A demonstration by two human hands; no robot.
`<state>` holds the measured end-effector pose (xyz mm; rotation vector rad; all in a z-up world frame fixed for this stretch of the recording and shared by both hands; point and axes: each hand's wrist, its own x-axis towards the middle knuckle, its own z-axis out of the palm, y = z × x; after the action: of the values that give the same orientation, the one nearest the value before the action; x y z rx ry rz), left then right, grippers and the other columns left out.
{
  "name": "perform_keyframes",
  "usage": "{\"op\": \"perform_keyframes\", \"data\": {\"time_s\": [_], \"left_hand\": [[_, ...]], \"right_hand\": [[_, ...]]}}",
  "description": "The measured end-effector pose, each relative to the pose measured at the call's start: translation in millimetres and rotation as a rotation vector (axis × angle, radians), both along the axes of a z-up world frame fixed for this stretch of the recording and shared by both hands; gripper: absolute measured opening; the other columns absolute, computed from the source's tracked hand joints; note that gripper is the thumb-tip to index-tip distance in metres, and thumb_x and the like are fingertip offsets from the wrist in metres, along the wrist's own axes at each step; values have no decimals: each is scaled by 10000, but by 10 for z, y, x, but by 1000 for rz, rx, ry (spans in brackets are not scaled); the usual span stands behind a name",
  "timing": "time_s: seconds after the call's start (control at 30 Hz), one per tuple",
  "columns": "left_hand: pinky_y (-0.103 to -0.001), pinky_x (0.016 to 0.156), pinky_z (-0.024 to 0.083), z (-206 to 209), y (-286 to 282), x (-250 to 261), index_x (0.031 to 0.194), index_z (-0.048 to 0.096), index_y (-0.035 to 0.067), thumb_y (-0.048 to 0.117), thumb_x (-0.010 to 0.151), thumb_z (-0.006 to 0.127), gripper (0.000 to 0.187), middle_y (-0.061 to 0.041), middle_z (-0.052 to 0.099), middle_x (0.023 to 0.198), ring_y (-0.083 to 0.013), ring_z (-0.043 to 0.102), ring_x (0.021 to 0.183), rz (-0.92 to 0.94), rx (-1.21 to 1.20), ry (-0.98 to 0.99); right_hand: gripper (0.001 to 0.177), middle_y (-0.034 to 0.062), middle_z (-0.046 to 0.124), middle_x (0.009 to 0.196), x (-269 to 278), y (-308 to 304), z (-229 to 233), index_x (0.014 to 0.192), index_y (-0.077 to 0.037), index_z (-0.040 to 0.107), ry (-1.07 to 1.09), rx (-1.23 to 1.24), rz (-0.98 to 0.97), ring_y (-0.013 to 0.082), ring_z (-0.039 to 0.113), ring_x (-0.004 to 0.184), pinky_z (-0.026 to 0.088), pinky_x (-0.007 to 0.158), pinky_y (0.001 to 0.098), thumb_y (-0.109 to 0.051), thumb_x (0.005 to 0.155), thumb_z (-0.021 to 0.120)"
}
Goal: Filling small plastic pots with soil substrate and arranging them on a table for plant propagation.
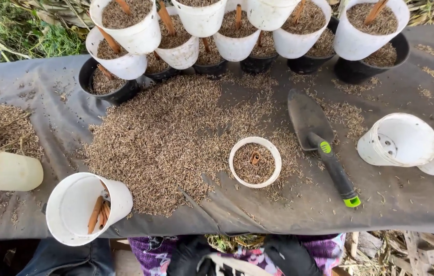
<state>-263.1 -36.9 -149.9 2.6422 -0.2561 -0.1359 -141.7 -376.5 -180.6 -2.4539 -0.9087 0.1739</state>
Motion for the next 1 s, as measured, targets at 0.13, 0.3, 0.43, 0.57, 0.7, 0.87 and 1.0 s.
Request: {"op": "perform_keyframes", "data": {"time_s": [0.13,0.3,0.43,0.57,0.7,0.87,1.0], "left_hand": [[-555,878,398,173,-47,864,997,703,188,289,903,620,161,-142,662,1110,-414,556,1022,-6,22,8],[-534,1008,409,-184,-58,830,1033,722,145,296,890,675,213,-193,658,1195,-436,561,1123,135,-125,-141],[-441,1133,497,-118,-144,984,1442,469,61,-173,770,654,735,-192,576,1430,-279,598,1275,598,-1430,99],[-582,1074,450,-653,313,707,1388,541,13,116,980,546,421,-292,652,1258,-514,621,1155,-121,-100,-403],[-497,914,470,-230,65,795,1143,722,177,313,966,625,243,-116,731,1122,-362,669,1027,-192,-260,28],[-477,527,564,-560,204,918,1177,691,261,725,970,403,584,-118,747,1037,-379,728,851,-83,507,-391],[-492,730,514,-601,135,818,1157,675,221,325,939,612,250,-94,720,903,-379,673,852,-285,-170,-26]], "right_hand": [[148,84,704,811,-51,-35,-411,964,-204,686,-141,-158,-56,354,652,628,502,544,498,-173,849,597],[485,142,661,1258,88,93,-483,1330,-55,575,-91,5,-288,362,591,1186,430,1136,442,-274,910,680],[539,142,608,1357,45,-254,-1092,1388,-115,535,73,-163,-231,379,511,1284,354,1140,470,-387,933,632],[338,153,706,1119,258,-239,-1083,1166,-209,694,312,-292,-65,419,627,1039,471,936,523,-445,934,625],[352,9,595,1159,260,224,-217,1131,-177,651,958,-8,211,174,558,1029,477,919,332,-490,970,625],[371,-64,583,723,431,329,217,843,-207,666,1073,-40,-23,77,489,636,448,617,279,-529,994,560],[275,-73,651,778,253,407,302,788,-253,670,960,-99,-98,90,592,717,467,669,267,-448,959,579]]}}
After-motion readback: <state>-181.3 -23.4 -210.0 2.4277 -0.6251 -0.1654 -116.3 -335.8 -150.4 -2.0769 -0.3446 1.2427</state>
